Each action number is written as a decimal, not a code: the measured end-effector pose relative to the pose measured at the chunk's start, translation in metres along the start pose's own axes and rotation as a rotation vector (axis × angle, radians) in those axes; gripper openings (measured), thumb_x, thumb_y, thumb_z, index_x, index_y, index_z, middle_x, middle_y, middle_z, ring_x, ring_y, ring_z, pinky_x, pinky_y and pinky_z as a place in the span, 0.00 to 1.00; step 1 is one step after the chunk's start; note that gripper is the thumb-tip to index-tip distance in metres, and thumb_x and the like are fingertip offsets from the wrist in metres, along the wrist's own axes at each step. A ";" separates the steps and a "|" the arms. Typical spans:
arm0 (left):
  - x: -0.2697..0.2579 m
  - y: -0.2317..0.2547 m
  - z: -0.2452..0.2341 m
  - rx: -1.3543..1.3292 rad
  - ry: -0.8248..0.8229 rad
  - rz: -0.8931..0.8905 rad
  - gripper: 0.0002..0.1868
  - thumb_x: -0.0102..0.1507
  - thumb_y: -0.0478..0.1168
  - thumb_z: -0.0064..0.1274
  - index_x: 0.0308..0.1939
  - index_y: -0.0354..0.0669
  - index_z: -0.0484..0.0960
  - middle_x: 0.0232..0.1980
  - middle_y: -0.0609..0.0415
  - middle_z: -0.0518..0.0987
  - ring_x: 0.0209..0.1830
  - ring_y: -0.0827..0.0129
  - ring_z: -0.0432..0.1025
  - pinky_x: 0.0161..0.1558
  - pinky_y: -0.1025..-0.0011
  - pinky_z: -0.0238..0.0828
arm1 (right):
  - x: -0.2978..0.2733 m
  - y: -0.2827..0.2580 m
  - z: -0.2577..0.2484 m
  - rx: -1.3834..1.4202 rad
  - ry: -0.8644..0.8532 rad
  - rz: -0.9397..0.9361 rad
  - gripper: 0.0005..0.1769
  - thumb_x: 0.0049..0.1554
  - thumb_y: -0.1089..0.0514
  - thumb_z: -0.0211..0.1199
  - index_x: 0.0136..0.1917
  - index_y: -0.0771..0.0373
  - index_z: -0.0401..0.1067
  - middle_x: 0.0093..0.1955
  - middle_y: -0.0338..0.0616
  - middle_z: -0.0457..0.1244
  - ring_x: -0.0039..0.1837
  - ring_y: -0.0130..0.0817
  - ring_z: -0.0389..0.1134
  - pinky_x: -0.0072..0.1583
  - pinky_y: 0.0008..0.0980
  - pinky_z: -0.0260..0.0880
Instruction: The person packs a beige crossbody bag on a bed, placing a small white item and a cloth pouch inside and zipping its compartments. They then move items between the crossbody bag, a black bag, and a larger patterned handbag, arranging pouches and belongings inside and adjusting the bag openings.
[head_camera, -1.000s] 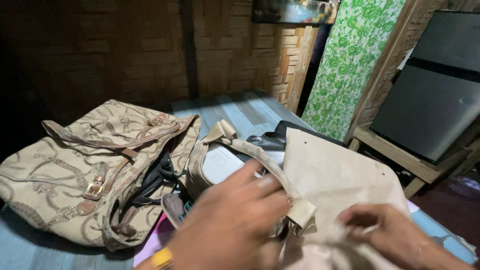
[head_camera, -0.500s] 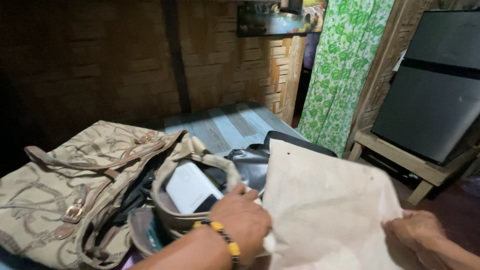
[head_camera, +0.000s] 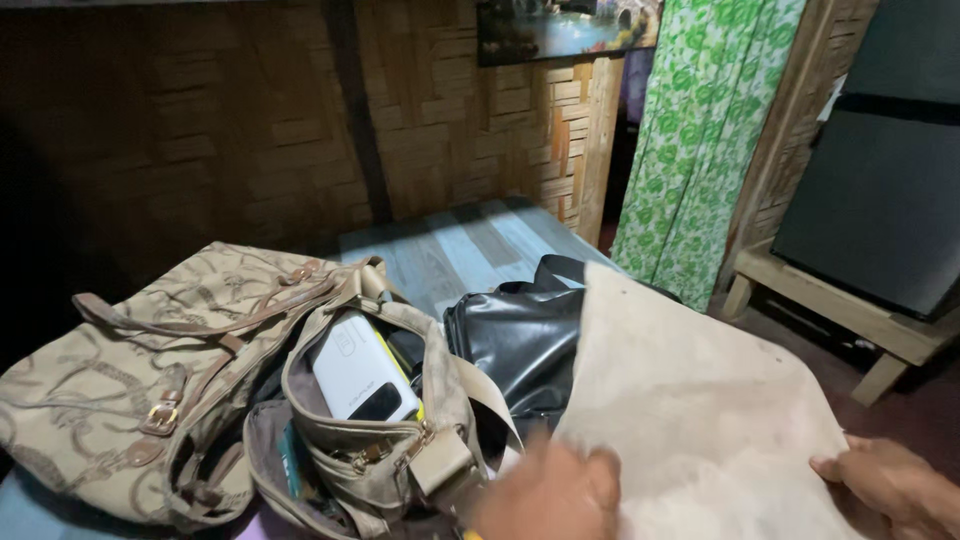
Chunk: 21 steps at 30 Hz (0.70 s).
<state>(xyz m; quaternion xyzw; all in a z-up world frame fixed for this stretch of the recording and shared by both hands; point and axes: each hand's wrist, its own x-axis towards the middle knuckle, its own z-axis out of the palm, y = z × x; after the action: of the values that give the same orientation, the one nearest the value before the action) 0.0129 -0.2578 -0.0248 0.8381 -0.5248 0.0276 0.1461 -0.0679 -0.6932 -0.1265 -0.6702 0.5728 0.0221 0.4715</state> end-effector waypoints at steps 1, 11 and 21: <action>0.005 0.007 0.032 -0.062 0.081 -0.084 0.10 0.59 0.37 0.52 0.41 0.39 0.84 0.40 0.43 0.82 0.48 0.45 0.76 0.44 0.49 0.74 | 0.008 0.006 0.000 -0.013 0.025 -0.055 0.25 0.65 0.58 0.59 0.74 0.67 0.65 0.62 0.65 0.68 0.59 0.54 0.75 0.62 0.51 0.74; 0.024 -0.022 0.202 -0.100 0.507 -0.971 0.05 0.59 0.35 0.55 0.36 0.36 0.82 0.29 0.37 0.76 0.32 0.44 0.77 0.35 0.49 0.74 | 0.017 0.014 -0.006 0.000 0.088 -0.144 0.18 0.65 0.60 0.58 0.67 0.66 0.69 0.60 0.62 0.70 0.58 0.52 0.74 0.61 0.50 0.71; 0.098 -0.049 -0.240 0.014 0.614 0.146 0.10 0.50 0.41 0.54 0.28 0.37 0.82 0.31 0.39 0.81 0.31 0.50 0.78 0.38 0.58 0.79 | -0.151 -0.088 0.069 0.264 -0.252 -0.378 0.21 0.54 0.53 0.65 0.51 0.74 0.80 0.43 0.56 0.68 0.37 0.41 0.63 0.36 0.45 0.61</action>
<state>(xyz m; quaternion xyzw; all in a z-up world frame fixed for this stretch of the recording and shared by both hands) 0.1258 -0.2578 0.2142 0.7517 -0.5146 0.2934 0.2898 -0.0154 -0.5436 -0.0252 -0.6899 0.3719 -0.0581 0.6184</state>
